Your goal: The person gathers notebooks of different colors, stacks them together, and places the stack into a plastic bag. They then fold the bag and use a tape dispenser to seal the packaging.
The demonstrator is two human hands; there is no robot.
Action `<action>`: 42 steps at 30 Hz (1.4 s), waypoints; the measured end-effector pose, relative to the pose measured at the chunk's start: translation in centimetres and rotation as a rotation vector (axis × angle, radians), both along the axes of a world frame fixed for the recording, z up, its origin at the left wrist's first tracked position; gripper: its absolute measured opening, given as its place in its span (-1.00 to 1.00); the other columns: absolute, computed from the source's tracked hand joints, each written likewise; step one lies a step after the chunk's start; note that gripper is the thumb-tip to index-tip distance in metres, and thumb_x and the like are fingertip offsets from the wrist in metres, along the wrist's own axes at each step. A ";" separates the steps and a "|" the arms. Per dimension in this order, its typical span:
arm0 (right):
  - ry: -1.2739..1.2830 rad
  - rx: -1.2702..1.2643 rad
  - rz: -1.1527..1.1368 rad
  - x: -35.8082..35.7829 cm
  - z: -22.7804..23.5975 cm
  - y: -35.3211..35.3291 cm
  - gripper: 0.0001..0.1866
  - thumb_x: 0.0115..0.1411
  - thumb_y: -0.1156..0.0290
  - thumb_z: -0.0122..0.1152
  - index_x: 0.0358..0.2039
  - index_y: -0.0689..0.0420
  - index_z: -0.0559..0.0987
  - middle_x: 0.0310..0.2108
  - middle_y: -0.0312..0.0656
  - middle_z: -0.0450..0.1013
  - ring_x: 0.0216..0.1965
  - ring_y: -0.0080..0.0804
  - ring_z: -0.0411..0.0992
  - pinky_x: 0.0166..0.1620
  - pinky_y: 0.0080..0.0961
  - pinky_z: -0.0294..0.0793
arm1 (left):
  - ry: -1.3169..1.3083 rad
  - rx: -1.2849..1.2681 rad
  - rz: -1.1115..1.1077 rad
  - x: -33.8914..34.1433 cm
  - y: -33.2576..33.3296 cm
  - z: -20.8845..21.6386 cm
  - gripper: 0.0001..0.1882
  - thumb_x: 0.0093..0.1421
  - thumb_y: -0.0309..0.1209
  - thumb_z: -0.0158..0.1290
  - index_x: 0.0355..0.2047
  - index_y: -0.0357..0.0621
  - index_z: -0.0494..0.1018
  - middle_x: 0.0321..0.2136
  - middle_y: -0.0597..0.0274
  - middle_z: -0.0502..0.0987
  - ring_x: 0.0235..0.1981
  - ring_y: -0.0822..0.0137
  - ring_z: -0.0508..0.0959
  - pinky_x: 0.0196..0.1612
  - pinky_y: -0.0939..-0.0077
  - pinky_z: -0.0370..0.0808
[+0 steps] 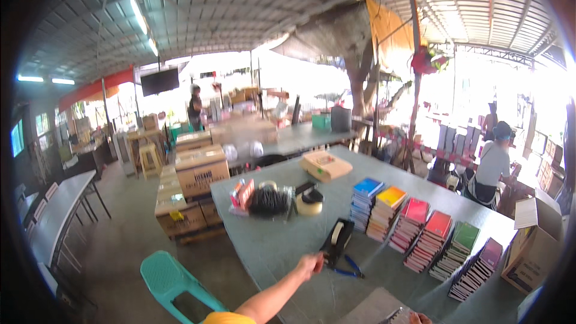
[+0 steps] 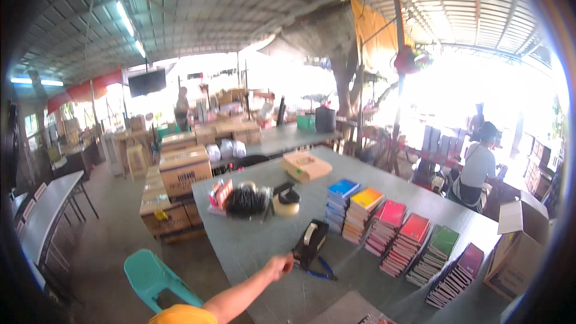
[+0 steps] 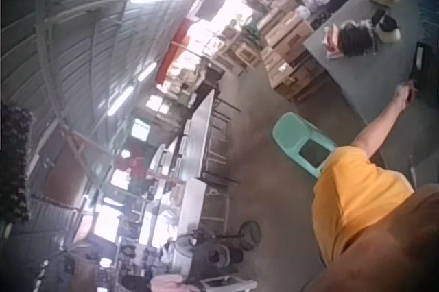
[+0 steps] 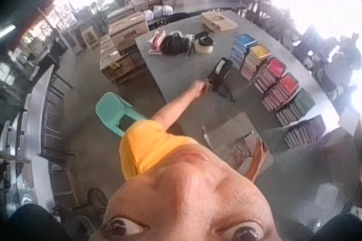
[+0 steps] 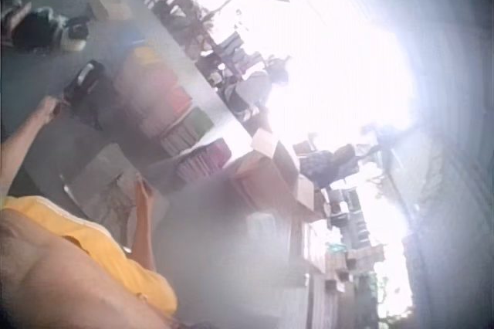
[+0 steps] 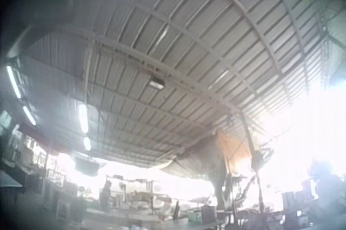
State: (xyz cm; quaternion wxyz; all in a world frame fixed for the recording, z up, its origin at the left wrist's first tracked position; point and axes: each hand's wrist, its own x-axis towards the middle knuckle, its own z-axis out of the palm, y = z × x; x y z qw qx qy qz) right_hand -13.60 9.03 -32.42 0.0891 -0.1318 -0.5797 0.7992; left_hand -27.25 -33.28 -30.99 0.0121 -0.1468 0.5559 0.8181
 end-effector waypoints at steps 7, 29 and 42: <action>0.016 0.149 0.054 -1.4 1.0 -0.8 -0.76 0.11 0.30 0.19 -0.37 0.25 0.55 -0.56 -0.38 0.36 -0.58 -0.67 0.20 -0.56 -0.70 0.14 | -0.168 -1.880 -0.197 -3.6 -4.0 4.2 -0.61 0.05 -0.19 0.06 -0.21 -0.22 0.51 -0.23 0.00 0.56 -0.19 0.04 0.56 -0.21 0.18 0.50; 0.068 0.000 -0.018 1.3 3.2 -3.6 -0.63 0.22 0.12 0.07 -0.21 0.18 0.54 -0.44 -0.36 0.38 -0.42 -0.58 0.30 -0.37 -0.57 0.31 | 0.999 -1.772 -1.178 -1.9 15.3 16.3 -0.72 0.16 -0.13 -0.03 -0.34 0.01 0.57 -0.30 0.21 0.56 -0.22 0.27 0.53 -0.12 0.46 0.46; 0.052 -0.034 0.087 2.8 4.3 -2.1 -0.47 0.29 0.01 -0.13 -0.24 0.29 0.55 -0.39 -0.28 0.47 -0.34 -0.62 0.39 -0.24 -0.65 0.38 | 0.551 -1.432 -1.370 7.1 27.6 13.4 -0.43 0.04 0.09 0.10 -0.60 -0.29 0.50 -0.66 0.17 0.49 -0.58 0.34 0.49 -0.50 0.43 0.39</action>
